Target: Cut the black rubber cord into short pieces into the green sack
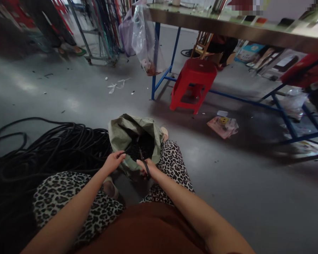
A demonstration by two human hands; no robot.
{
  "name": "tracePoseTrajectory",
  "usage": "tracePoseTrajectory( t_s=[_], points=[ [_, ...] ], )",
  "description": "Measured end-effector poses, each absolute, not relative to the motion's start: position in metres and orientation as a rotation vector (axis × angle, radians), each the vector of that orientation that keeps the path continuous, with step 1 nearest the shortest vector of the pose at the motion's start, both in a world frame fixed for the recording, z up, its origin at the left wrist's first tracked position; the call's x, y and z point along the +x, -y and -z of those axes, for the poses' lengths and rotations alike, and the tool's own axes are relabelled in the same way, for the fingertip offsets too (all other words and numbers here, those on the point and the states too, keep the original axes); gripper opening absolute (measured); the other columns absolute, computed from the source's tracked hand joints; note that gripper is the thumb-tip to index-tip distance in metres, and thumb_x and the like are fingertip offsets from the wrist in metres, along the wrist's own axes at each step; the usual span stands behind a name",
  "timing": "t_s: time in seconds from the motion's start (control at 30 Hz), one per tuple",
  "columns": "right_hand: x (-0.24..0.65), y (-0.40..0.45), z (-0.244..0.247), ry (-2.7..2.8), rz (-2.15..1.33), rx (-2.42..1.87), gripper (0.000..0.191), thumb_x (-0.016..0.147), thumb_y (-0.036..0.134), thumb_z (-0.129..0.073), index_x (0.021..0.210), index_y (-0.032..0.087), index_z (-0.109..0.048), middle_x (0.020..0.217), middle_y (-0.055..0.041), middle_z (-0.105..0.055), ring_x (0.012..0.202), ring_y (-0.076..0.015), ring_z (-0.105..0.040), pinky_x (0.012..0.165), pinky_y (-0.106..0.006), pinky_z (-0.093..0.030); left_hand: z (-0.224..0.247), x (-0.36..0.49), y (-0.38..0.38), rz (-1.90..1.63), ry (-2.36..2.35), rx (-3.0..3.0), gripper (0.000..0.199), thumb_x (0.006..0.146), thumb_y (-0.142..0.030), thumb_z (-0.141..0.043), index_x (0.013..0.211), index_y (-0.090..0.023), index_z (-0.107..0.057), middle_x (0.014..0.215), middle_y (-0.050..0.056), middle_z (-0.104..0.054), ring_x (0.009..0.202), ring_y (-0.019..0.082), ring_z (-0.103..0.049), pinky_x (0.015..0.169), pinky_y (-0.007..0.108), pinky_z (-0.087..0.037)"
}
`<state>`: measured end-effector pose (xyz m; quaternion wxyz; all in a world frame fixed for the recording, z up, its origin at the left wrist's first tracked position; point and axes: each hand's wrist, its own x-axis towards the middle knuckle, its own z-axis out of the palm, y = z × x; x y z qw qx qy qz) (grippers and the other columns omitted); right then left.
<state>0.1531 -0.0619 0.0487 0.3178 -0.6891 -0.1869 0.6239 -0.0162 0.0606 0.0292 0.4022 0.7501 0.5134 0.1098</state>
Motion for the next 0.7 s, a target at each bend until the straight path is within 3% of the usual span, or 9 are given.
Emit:
tracePoseTrajectory(
  t_s=[0.23, 0.7],
  points=[
    [0.155, 0.07, -0.034, 0.62, -1.716, -1.802, 0.042, 0.081, 0.048, -0.055, 0.105, 0.015, -0.048, 0.068, -0.0002, -0.054, 0.045, -0.0084, -0.05, 0.036, -0.015, -0.036, -0.024, -0.006, -0.052, -0.208, -1.215, 1.992, 0.037, 0.08, -0.04, -0.045, 0.103, -0.019, -0.064, 0.102, 0.004, -0.067, 0.095, 0.019, -0.061, 0.086, 0.03, -0.047],
    [0.166, 0.058, -0.039, 0.646, -1.752, -1.862, 0.057, 0.071, 0.056, -0.063, 0.108, 0.016, -0.048, 0.065, 0.0017, -0.054, 0.044, -0.0074, -0.047, 0.037, -0.017, -0.036, -0.03, 0.016, -0.042, -0.115, -1.15, 2.074, 0.038, 0.082, -0.036, -0.044, 0.107, -0.015, -0.063, 0.109, 0.007, -0.065, 0.101, 0.02, -0.058, 0.09, 0.031, -0.044]
  ],
)
